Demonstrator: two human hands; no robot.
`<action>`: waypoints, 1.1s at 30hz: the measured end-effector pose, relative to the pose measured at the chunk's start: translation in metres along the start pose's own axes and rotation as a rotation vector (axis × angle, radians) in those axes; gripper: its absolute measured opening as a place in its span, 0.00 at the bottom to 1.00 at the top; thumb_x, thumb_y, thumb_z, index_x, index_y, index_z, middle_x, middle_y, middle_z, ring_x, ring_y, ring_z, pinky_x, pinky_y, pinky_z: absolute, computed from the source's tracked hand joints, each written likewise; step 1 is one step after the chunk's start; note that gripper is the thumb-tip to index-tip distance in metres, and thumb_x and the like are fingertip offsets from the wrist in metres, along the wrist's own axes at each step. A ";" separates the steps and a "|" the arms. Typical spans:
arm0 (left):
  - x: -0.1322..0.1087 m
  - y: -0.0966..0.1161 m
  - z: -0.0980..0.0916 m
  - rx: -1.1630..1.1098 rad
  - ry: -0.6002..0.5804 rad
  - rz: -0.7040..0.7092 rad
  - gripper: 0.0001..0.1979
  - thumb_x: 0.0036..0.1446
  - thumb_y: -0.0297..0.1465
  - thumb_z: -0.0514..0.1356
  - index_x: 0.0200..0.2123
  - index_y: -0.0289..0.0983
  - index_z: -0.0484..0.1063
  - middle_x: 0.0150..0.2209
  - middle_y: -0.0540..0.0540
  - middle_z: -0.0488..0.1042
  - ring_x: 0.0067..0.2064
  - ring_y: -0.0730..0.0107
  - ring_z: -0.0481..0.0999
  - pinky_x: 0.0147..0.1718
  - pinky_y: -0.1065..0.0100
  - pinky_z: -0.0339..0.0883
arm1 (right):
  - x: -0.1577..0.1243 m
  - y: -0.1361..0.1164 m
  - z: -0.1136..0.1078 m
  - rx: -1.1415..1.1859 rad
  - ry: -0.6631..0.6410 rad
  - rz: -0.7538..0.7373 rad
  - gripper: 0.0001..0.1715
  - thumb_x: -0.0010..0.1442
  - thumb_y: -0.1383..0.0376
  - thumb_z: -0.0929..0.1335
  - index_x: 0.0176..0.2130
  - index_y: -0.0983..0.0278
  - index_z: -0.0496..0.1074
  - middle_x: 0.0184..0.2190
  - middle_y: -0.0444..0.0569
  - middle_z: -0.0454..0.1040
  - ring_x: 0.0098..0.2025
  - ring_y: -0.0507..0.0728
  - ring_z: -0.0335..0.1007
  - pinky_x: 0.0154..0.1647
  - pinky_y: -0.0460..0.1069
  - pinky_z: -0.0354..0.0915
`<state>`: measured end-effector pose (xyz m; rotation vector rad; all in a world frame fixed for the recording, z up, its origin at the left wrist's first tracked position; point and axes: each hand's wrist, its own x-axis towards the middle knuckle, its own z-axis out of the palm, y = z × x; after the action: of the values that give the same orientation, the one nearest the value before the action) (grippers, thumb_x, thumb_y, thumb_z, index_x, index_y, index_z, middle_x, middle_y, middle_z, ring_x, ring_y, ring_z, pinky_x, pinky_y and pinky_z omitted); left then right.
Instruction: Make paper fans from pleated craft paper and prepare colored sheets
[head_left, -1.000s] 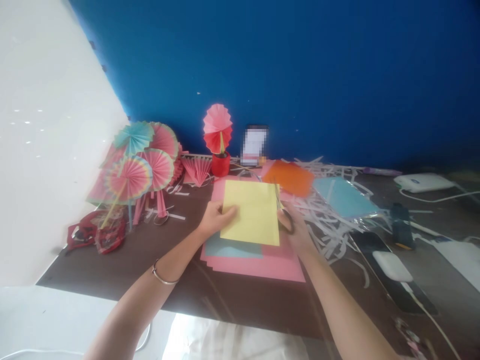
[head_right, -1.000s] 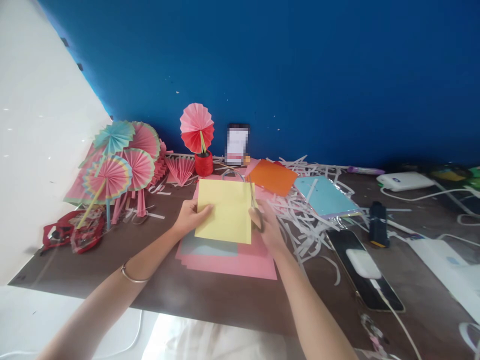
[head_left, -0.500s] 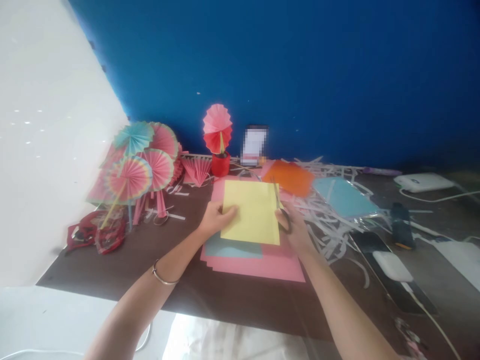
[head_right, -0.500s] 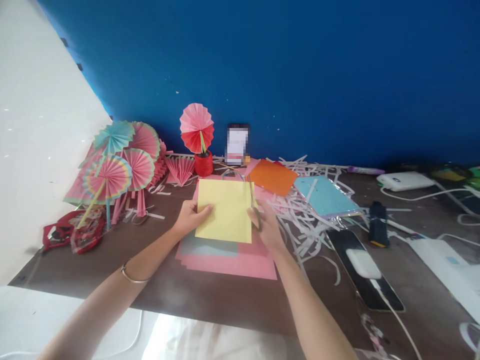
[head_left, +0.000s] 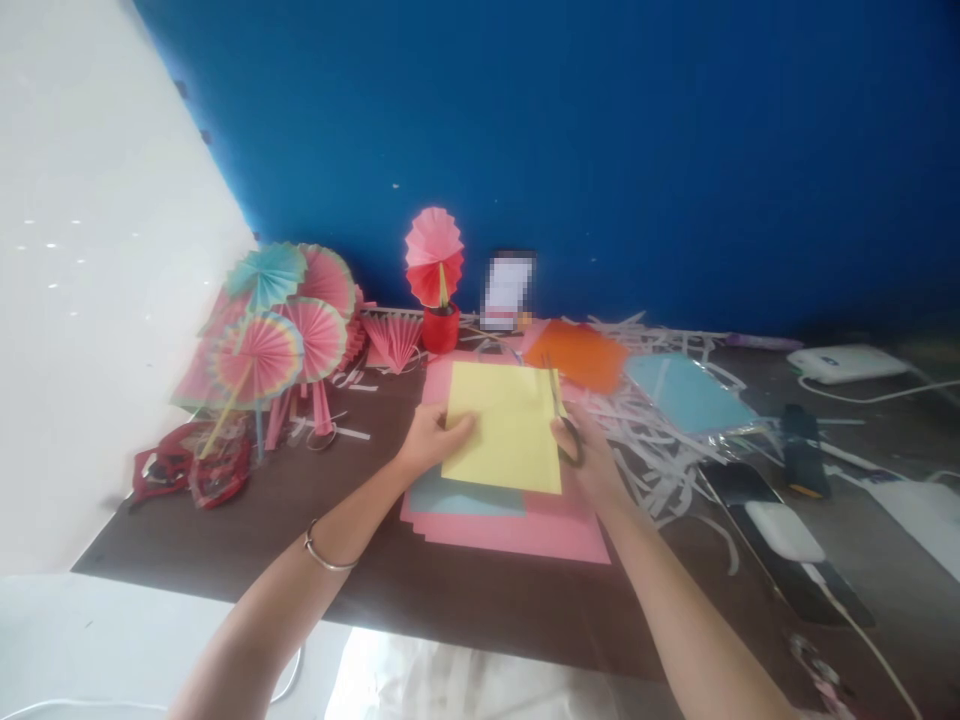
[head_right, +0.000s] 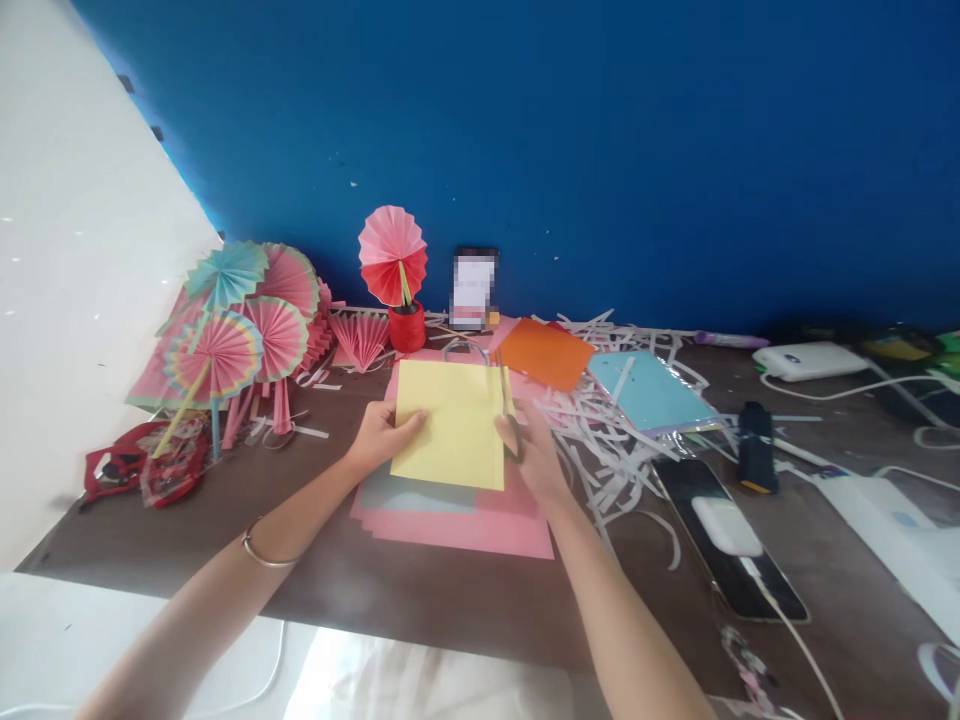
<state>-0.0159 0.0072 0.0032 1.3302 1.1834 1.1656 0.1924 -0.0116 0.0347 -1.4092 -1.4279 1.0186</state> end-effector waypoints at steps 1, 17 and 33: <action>0.000 0.000 0.000 0.001 0.000 0.002 0.12 0.46 0.37 0.60 0.23 0.31 0.70 0.20 0.49 0.68 0.21 0.75 0.68 0.18 0.74 0.62 | 0.000 0.001 0.000 -0.009 0.007 -0.003 0.22 0.54 0.51 0.63 0.44 0.60 0.66 0.36 0.49 0.73 0.41 0.61 0.69 0.37 0.52 0.65; 0.000 0.002 0.000 0.006 0.003 0.002 0.12 0.45 0.36 0.60 0.22 0.32 0.69 0.19 0.50 0.67 0.20 0.76 0.67 0.18 0.75 0.61 | 0.001 0.000 0.000 -0.010 0.007 0.020 0.23 0.53 0.49 0.64 0.43 0.61 0.66 0.34 0.48 0.73 0.34 0.58 0.70 0.36 0.52 0.65; 0.008 -0.004 -0.005 0.120 0.112 0.038 0.11 0.45 0.35 0.58 0.21 0.33 0.68 0.19 0.51 0.66 0.21 0.75 0.65 0.18 0.75 0.58 | 0.013 0.015 -0.012 0.095 0.153 -0.002 0.19 0.51 0.48 0.65 0.33 0.60 0.59 0.16 0.38 0.63 0.16 0.50 0.59 0.17 0.46 0.57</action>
<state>-0.0203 0.0161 0.0004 1.3968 1.3315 1.2260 0.2082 0.0017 0.0242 -1.3851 -1.2534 0.9440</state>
